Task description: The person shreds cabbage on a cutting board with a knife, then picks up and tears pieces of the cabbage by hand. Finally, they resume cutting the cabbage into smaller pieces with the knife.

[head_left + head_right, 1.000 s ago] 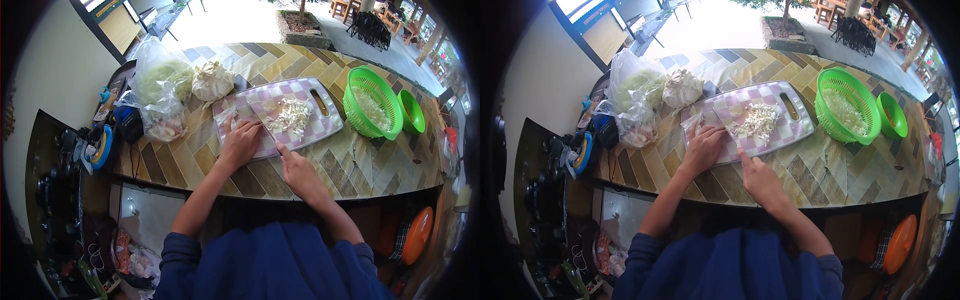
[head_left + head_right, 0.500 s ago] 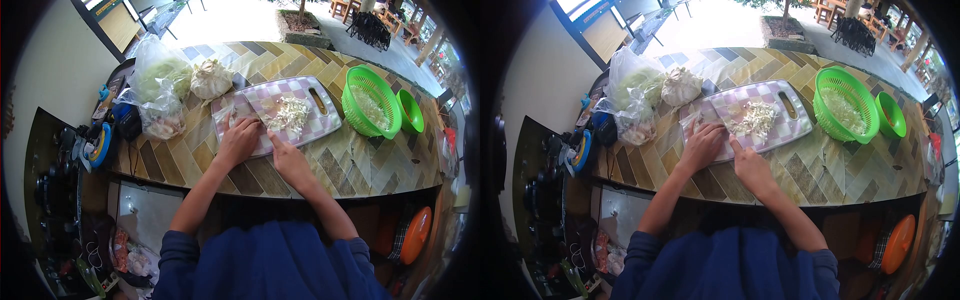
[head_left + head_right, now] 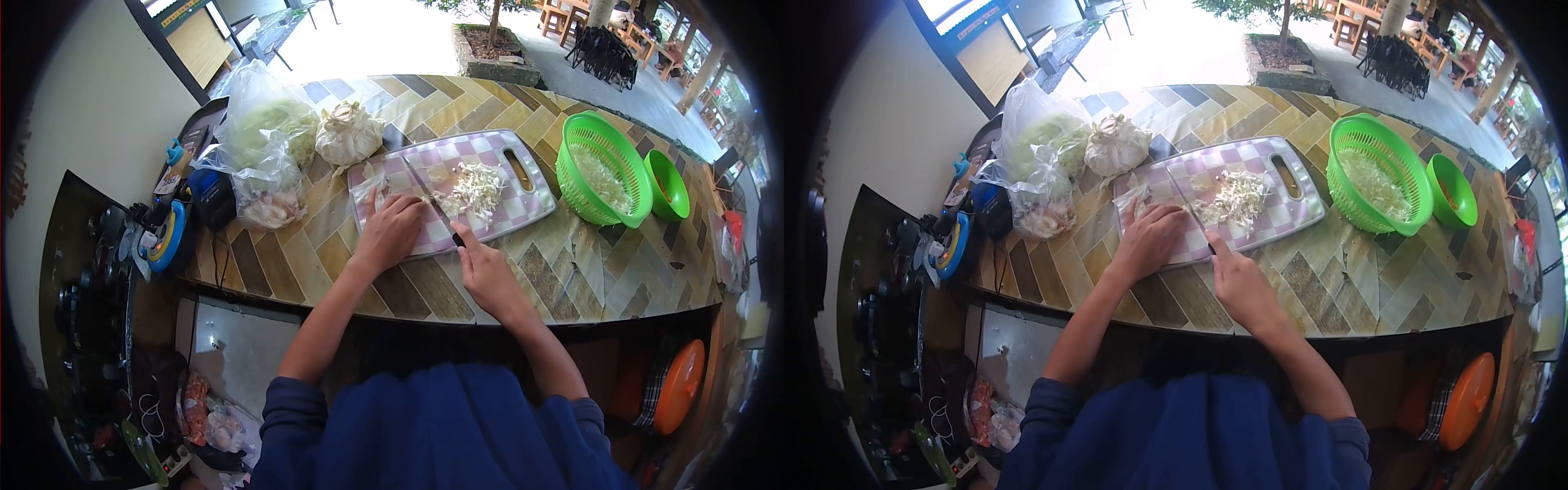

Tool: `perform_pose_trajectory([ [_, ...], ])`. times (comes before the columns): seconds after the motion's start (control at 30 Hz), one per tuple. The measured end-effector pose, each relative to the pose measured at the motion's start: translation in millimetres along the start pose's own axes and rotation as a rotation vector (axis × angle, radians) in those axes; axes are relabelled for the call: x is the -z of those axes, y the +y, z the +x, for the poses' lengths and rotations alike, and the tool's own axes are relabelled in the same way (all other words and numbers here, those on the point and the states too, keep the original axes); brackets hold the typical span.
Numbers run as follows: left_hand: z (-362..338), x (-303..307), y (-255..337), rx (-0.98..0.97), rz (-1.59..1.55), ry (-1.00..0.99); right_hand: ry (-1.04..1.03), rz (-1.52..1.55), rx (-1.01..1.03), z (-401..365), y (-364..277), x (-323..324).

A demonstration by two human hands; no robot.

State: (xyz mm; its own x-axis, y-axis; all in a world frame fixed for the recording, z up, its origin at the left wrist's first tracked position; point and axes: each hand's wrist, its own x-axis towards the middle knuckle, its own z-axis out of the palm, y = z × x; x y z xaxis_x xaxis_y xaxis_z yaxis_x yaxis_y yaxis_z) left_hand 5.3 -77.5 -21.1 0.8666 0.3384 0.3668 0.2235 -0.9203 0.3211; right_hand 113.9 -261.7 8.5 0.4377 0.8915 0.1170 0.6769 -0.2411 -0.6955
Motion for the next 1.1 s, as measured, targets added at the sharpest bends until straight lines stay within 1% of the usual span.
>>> perform_pose_trajectory([
  [0.17,-1.5,-1.4,-3.3,-0.031,0.017,0.03,-0.032,-0.036,0.0,-6.1,0.5,0.9],
  [0.27,-1.3,-2.6,-3.8,-0.033,0.013,0.03,-0.006,-0.084,0.044,-6.1,8.3,-5.9],
  [0.37,-1.0,-4.2,-5.3,-0.028,0.024,0.029,-0.053,-0.202,0.003,0.8,5.7,-13.2],
  [0.47,-1.1,-5.5,-5.0,-0.01,0.016,0.025,-0.064,-0.25,-0.003,13.6,-1.2,-20.3],
  [0.57,-1.4,-3.4,-3.5,0.02,-0.023,0.02,-0.047,-0.242,0.007,20.4,1.5,-23.7],
  [0.67,-1.5,-4.4,-3.5,0.013,-0.023,0.016,-0.016,-0.115,0.022,16.3,10.7,-16.1],
  [0.77,-1.9,-4.2,-3.2,0.012,-0.028,0.015,-0.048,-0.009,-0.031,9.1,3.4,2.1],
  [0.87,-1.9,-2.4,-3.5,0.003,-0.047,0.009,-0.023,0.066,-0.015,0.6,0.1,6.4],
  [1.1,-2.9,-3.7,-5.3,-0.003,-0.071,0.018,-0.034,0.021,0.008,-6.0,0.5,2.4],
])
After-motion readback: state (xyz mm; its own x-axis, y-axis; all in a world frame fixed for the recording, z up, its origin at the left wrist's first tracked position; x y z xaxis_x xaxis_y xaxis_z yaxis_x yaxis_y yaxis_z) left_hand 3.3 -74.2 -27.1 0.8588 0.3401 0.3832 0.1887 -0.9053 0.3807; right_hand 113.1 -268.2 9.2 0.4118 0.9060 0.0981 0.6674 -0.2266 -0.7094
